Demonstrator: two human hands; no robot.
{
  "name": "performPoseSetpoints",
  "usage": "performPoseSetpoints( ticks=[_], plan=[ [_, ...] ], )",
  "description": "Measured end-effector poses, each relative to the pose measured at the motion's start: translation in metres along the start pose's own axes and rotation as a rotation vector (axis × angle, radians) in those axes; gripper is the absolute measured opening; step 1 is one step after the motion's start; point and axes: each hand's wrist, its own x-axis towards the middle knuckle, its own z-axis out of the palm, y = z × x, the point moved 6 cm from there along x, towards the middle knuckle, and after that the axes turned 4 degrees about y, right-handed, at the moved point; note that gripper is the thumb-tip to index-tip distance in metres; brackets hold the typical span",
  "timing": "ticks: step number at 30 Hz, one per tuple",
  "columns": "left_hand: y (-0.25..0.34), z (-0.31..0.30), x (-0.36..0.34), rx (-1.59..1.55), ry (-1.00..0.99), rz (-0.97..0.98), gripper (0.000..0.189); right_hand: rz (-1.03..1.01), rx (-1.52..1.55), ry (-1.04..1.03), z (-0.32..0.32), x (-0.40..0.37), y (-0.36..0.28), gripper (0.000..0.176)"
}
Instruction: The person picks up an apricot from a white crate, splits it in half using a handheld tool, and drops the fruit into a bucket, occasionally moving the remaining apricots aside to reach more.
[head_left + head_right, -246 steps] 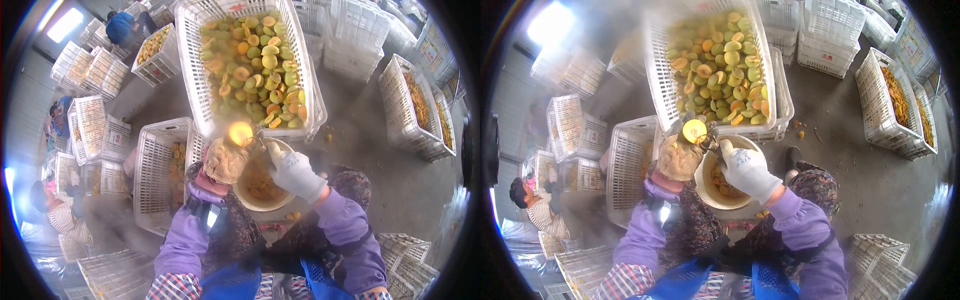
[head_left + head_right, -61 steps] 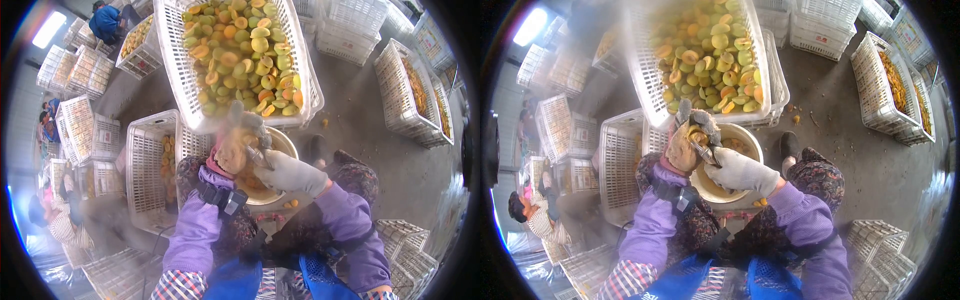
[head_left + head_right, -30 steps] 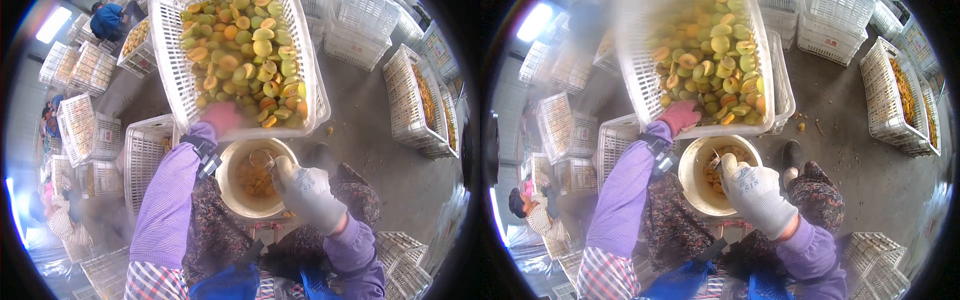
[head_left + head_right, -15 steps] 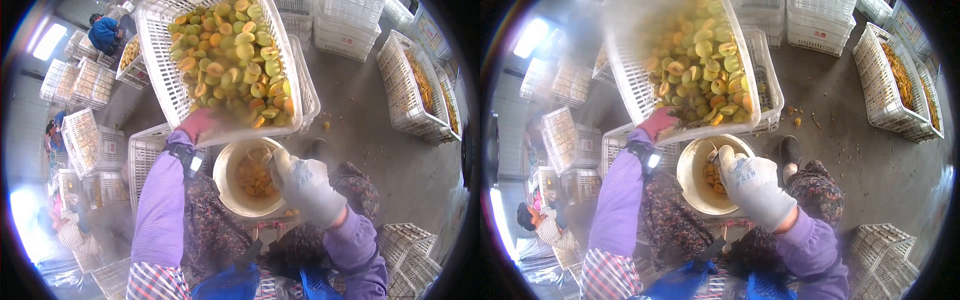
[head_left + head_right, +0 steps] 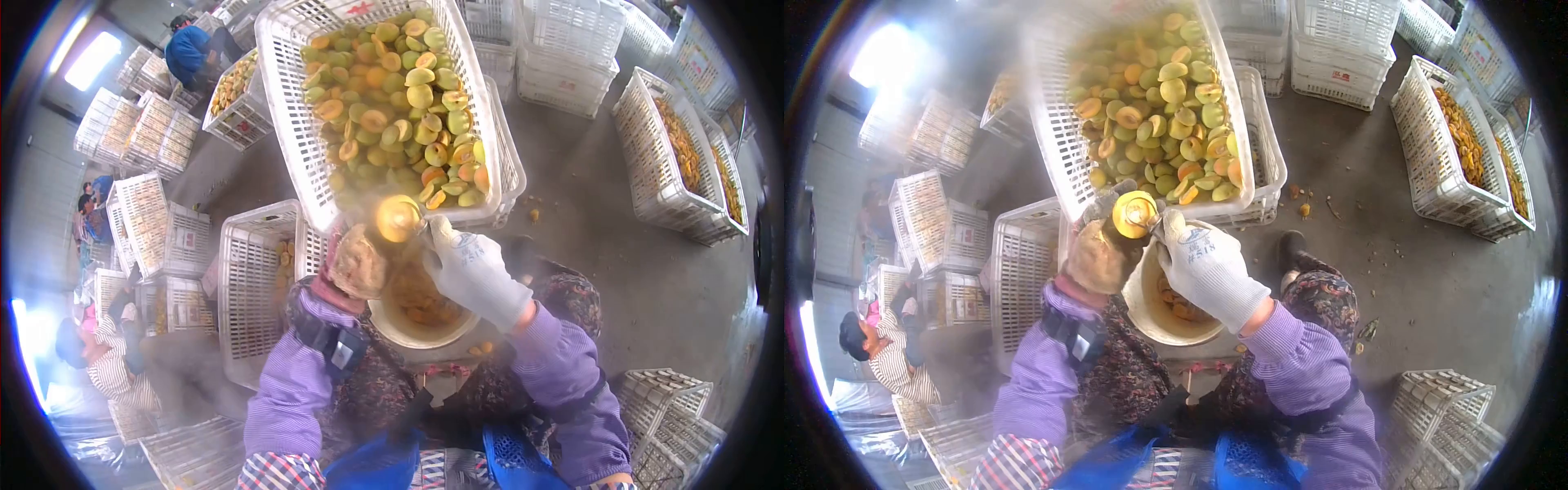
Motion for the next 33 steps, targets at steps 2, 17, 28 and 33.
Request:
performPoseSetpoints(
  ticks=[2,17,28,33],
  plan=[
    [-0.023,0.002,-0.008,-0.135,0.070,-0.134,0.032,0.033,-0.038,-0.086,0.004,-0.001,0.000,0.028],
    [-0.028,0.019,0.015,-0.282,0.042,-0.220,0.029,0.082,-0.132,-0.402,0.048,-0.023,0.014,0.038],
    [-0.004,0.027,0.025,-0.422,0.052,-0.511,0.028,0.168,0.066,-0.411,0.058,-0.029,0.025,0.035],
    [0.026,0.016,0.022,-0.288,-0.151,0.064,0.036,0.255,0.437,-0.105,0.037,-0.005,0.025,0.026]
  ],
)
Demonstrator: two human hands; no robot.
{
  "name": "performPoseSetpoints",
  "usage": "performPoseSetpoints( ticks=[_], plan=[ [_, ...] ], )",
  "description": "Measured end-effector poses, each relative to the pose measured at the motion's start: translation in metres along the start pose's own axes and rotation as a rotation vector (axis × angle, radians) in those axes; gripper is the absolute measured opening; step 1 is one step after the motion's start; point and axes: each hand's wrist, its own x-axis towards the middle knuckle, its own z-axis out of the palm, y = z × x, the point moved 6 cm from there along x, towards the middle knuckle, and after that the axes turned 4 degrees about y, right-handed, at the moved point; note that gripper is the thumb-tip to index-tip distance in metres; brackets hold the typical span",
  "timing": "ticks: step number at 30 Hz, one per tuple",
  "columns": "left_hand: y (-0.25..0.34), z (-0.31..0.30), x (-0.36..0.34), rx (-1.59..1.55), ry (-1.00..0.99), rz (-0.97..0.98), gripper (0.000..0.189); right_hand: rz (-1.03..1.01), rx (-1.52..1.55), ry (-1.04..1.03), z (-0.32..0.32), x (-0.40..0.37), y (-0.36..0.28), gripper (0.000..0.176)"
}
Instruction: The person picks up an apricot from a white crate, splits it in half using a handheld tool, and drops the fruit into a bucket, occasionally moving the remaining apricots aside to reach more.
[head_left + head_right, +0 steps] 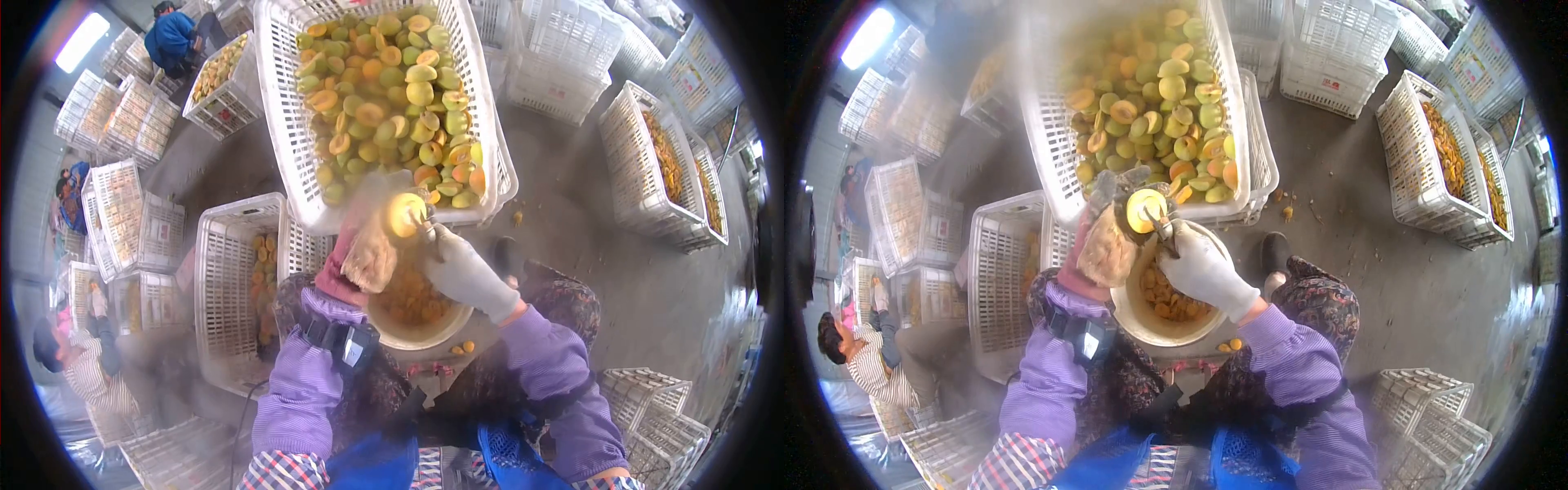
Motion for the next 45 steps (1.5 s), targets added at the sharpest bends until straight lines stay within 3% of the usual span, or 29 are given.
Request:
performPoseSetpoints(
  ticks=[1,4,8,12,13,16,19,23,25,26,28,31,38,40,43,45],
  plan=[
    [-0.006,-0.003,-0.004,-0.108,0.019,-0.076,0.037,0.362,0.326,-0.214,0.007,0.001,0.009,0.020],
    [-0.017,-0.004,-0.014,-0.466,0.109,-0.284,0.041,0.640,0.447,-0.313,-0.009,-0.002,-0.017,0.018],
    [-0.006,0.012,-0.004,-0.588,0.182,-0.302,0.047,0.686,0.599,-0.369,-0.007,-0.005,-0.010,0.021],
    [0.010,0.015,0.003,-0.131,0.132,-0.075,0.058,0.682,0.707,-0.358,-0.003,-0.008,-0.002,0.023],
    [0.008,0.016,0.003,-0.135,0.115,-0.098,0.057,0.685,0.702,-0.356,-0.003,-0.008,-0.002,0.023],
    [0.016,0.014,0.005,0.091,0.086,0.133,0.057,0.714,0.635,-0.357,-0.006,-0.008,-0.003,0.024],
    [0.012,0.014,0.004,-0.061,0.171,0.061,0.057,0.660,0.519,-0.375,-0.008,-0.005,-0.009,0.026],
    [-0.005,0.010,0.000,-0.581,0.251,-0.248,0.055,0.311,0.279,-0.153,-0.006,0.001,-0.004,0.027],
    [-0.018,-0.001,-0.007,-0.087,0.212,-0.187,0.051,0.170,0.031,-0.068,-0.015,0.002,-0.009,0.027],
    [-0.027,-0.005,-0.011,0.003,0.202,-0.169,0.050,0.093,-0.055,-0.031,-0.017,0.002,-0.013,0.027],
    [-0.037,-0.004,-0.012,-0.125,0.206,-0.194,0.047,-0.060,-0.229,0.041,-0.021,0.000,-0.020,0.028],
    [-0.045,-0.002,-0.013,-0.206,0.206,-0.204,0.044,-0.092,-0.388,0.036,-0.021,-0.003,-0.016,0.026],
    [-0.054,0.007,-0.014,-0.235,0.196,-0.190,0.035,-0.105,-0.396,0.057,-0.022,-0.005,-0.022,0.024],
    [-0.058,0.008,-0.017,-0.253,0.196,-0.187,0.033,-0.045,-0.391,0.030,-0.020,-0.006,-0.020,0.027],
    [-0.064,0.010,-0.020,-0.295,0.201,-0.166,0.030,-0.113,-0.417,0.089,-0.013,-0.010,-0.010,0.039],
    [-0.068,0.011,-0.020,-0.327,0.201,-0.141,0.028,-0.062,-0.432,-0.034,0.000,-0.013,0.003,0.044]
  ],
)
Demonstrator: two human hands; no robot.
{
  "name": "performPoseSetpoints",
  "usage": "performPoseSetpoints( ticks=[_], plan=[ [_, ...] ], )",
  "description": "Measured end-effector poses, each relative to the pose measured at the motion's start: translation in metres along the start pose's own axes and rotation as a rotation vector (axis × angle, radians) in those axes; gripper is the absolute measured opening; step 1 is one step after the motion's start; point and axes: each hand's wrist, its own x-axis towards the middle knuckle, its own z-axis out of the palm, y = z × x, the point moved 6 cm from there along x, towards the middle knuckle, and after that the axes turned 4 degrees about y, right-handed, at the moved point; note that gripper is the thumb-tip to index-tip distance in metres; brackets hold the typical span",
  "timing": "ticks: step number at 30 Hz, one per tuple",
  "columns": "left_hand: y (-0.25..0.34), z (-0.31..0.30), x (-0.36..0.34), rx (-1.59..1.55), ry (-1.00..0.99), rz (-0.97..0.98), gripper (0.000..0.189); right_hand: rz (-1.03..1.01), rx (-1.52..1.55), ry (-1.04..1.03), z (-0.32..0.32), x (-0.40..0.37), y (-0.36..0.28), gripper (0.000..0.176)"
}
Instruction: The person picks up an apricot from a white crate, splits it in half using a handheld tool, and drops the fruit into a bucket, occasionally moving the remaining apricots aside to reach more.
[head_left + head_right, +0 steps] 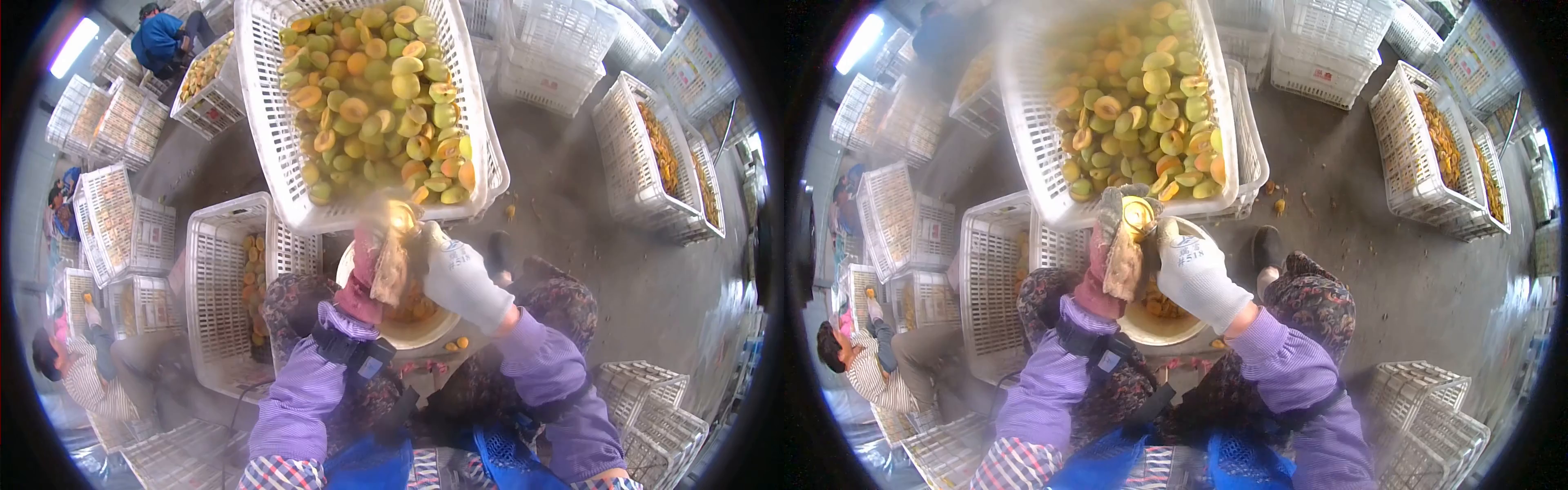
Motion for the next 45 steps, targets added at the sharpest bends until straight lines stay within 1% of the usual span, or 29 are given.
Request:
performPoseSetpoints(
  ticks=[1,2,4,5,6,9,11,13,14,15,16,17,19,20,22,25,26,28,29,31,33,34,36,38,39,40,42,43,45],
  plan=[
    [-0.001,-0.001,0.002,-0.010,0.001,0.006,0.027,0.009,-0.005,-0.067,0.008,-0.001,0.002,0.047],
    [0.001,-0.001,0.004,-0.017,-0.002,0.023,0.026,-0.014,0.045,-0.086,0.014,-0.001,0.005,0.047],
    [0.025,0.014,0.007,0.205,-0.035,0.068,0.025,-0.064,0.146,-0.119,0.022,0.000,0.009,0.048],
    [0.049,0.031,0.007,0.247,-0.050,0.021,0.026,-0.050,0.192,-0.138,0.018,0.001,0.006,0.049],
    [0.060,0.040,0.008,0.288,-0.065,-0.027,0.026,-0.036,0.238,-0.159,0.010,0.002,0.001,0.049],
    [0.051,0.031,0.009,0.284,-0.201,-0.149,0.030,-0.068,0.321,-0.208,0.001,-0.001,-0.002,0.038],
    [0.041,0.025,0.009,0.131,-0.089,-0.225,0.036,-0.077,0.307,-0.259,0.003,-0.002,-0.001,0.031],
    [0.031,0.018,0.011,0.036,-0.095,-0.161,0.040,-0.045,0.248,-0.339,0.007,-0.003,-0.005,0.025],
    [0.026,0.012,0.012,0.081,-0.051,-0.140,0.040,0.147,0.386,-0.443,0.006,-0.004,-0.005,0.024],
    [0.021,0.005,0.012,0.124,-0.006,-0.116,0.040,0.339,0.519,-0.546,-0.008,-0.003,-0.019,0.023],
    [0.024,0.007,0.012,0.139,-0.020,-0.102,0.041,0.534,0.650,-0.647,-0.012,-0.007,-0.027,0.022],
    [0.027,0.008,0.012,0.154,-0.033,-0.088,0.041,0.548,0.745,-0.648,-0.010,-0.007,-0.029,0.022],
    [0.052,0.025,0.011,0.133,-0.143,-0.072,0.041,0.576,0.936,-0.650,-0.004,-0.010,-0.031,0.021],
    [0.062,0.032,0.008,0.122,-0.179,-0.061,0.041,0.554,0.967,-0.686,-0.003,-0.011,-0.031,0.021],
    [0.070,0.040,0.005,0.114,-0.175,-0.016,0.040,0.509,1.027,-0.755,-0.002,-0.009,-0.029,0.021],
    [0.064,0.036,0.010,0.152,-0.114,0.079,0.038,0.047,0.423,-0.178,-0.004,-0.002,-0.033,0.021],
    [0.056,0.027,0.014,0.086,-0.044,0.016,0.032,0.081,0.417,-0.206,-0.002,-0.002,-0.032,0.025],
    [0.060,0.020,0.008,0.169,0.062,0.062,0.029,0.051,0.399,-0.229,-0.001,-0.002,-0.034,0.029],
    [0.063,0.015,0.006,0.251,0.116,0.114,0.028,0.033,0.388,-0.241,-0.002,-0.002,-0.035,0.030],
    [0.065,-0.001,0.001,0.462,0.236,0.236,0.026,-0.111,0.301,-0.214,-0.001,-0.005,-0.039,0.031],
    [0.060,-0.042,-0.001,0.381,0.383,0.290,0.026,-0.158,0.137,-0.269,0.007,-0.010,-0.036,0.030],
    [0.067,-0.062,0.003,0.169,0.460,0.264,0.025,-0.125,0.014,-0.336,0.012,-0.016,-0.029,0.029],
    [0.093,-0.080,-0.003,-0.211,0.436,0.222,0.023,-0.072,-0.189,-0.502,0.025,-0.028,-0.010,0.027],
    [0.154,-0.066,-0.024,-0.371,0.379,0.248,0.020,-0.018,-0.220,-0.474,0.028,-0.031,0.000,0.028],
    [0.169,-0.080,-0.037,-0.363,0.421,0.288,0.018,0.005,-0.233,-0.461,0.028,-0.031,0.004,0.028],
    [0.189,-0.103,-0.054,0.370,0.526,0.383,0.018,-0.013,-0.204,-0.460,0.020,-0.031,-0.001,0.028],
    [0.187,-0.170,-0.066,0.237,0.698,0.160,0.032,-0.066,-0.316,-0.523,0.022,-0.039,0.003,0.024],
    [0.198,-0.168,-0.065,0.711,0.670,0.129,0.036,-0.093,-0.373,-0.551,0.025,-0.041,0.004,0.023],
    [0.206,-0.159,-0.065,1.640,0.548,0.039,0.045,-0.076,-0.358,-0.601,0.033,-0.037,0.006,0.022]
  ],
)
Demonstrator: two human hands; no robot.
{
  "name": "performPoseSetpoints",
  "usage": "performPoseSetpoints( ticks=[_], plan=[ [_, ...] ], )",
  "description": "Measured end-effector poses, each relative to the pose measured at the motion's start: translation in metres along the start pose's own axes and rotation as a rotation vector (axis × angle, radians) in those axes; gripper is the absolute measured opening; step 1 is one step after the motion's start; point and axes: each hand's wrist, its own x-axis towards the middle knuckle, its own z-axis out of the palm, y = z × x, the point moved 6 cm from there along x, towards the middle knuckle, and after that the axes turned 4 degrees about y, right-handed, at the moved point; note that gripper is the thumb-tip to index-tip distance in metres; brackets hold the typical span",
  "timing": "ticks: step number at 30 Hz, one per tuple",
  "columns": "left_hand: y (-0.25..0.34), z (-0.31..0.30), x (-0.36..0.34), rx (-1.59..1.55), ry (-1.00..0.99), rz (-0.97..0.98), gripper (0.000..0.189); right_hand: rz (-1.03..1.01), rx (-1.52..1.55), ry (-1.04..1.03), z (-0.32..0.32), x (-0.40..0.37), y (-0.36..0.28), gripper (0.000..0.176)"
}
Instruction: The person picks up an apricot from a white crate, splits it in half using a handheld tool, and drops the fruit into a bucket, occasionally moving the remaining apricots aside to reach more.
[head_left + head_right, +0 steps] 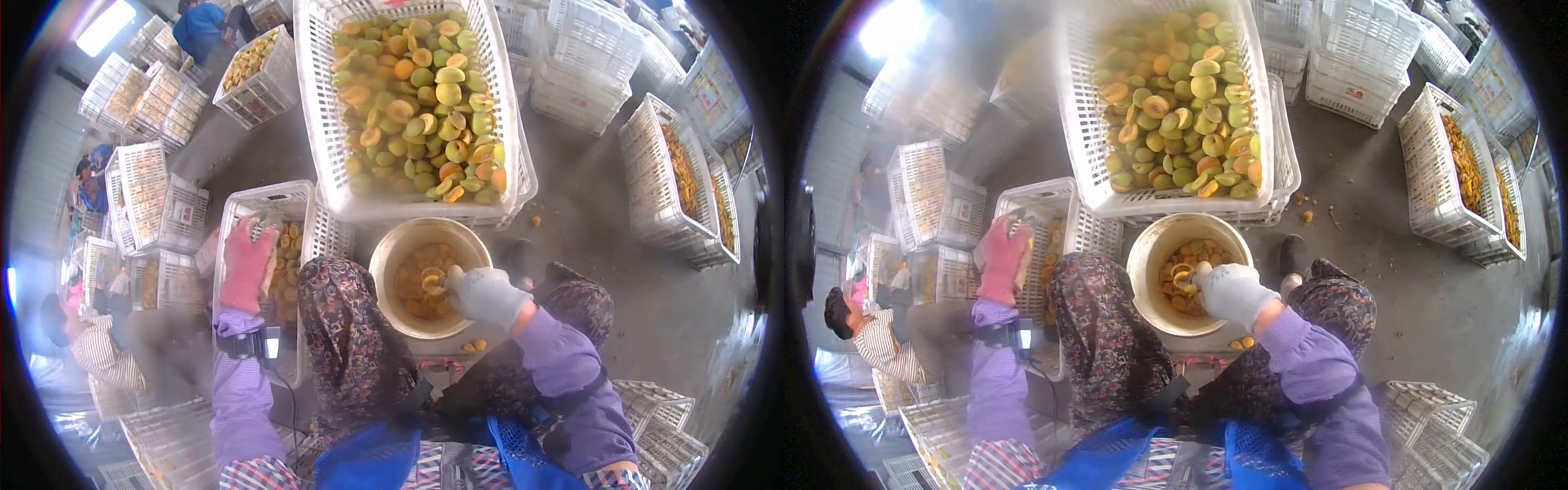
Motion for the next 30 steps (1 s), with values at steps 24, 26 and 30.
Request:
performPoseSetpoints(
  ticks=[24,26,30],
  plan=[
    [0.172,0.186,0.081,0.212,-0.400,0.369,0.032,-0.031,-0.039,0.533,-0.055,-0.015,0.004,0.014],
    [0.143,0.202,0.090,0.112,-0.436,0.172,0.037,-0.016,0.037,0.481,-0.053,-0.014,0.008,0.014],
    [0.148,0.192,0.082,-0.063,-0.476,0.168,0.046,0.008,-0.085,0.445,-0.061,-0.018,0.013,0.017]
  ],
)
